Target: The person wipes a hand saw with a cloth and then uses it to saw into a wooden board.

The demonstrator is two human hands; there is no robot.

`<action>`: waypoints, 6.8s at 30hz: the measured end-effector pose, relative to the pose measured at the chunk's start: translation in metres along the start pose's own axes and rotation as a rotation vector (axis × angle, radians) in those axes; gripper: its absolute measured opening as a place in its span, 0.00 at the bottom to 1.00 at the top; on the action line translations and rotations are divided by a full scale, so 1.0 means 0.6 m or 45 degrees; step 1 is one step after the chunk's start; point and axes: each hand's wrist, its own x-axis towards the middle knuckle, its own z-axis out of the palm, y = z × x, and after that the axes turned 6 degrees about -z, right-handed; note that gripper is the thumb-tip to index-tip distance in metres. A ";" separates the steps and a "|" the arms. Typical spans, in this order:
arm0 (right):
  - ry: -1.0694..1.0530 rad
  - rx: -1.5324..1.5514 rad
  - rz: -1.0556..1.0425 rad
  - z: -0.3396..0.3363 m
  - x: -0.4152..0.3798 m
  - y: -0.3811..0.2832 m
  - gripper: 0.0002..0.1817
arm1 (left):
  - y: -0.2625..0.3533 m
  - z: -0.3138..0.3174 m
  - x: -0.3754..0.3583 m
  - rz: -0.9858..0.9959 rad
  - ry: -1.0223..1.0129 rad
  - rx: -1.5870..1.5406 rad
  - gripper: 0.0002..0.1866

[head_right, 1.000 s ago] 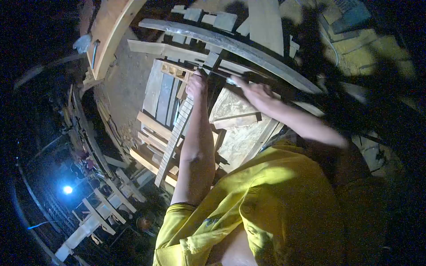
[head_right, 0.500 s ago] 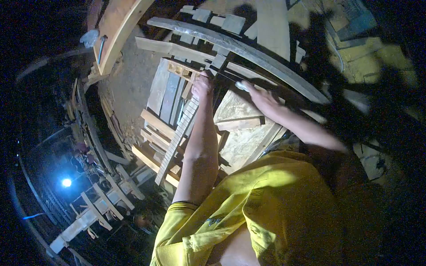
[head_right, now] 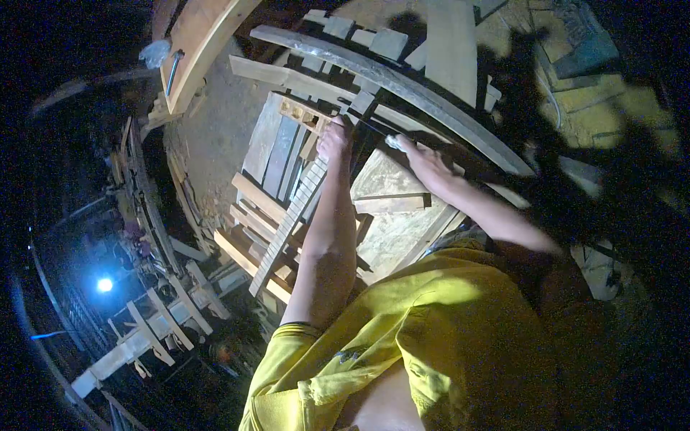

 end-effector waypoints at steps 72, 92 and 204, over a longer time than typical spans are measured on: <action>-0.009 -0.106 0.025 -0.011 0.004 -0.001 0.30 | -0.007 0.005 -0.003 0.091 0.025 0.051 0.16; -0.135 -0.082 0.077 -0.014 0.016 -0.060 0.42 | -0.006 -0.008 -0.008 0.125 -0.035 0.104 0.15; 0.171 -0.290 -0.237 0.002 0.004 -0.001 0.17 | -0.029 0.044 0.010 0.256 0.164 0.164 0.11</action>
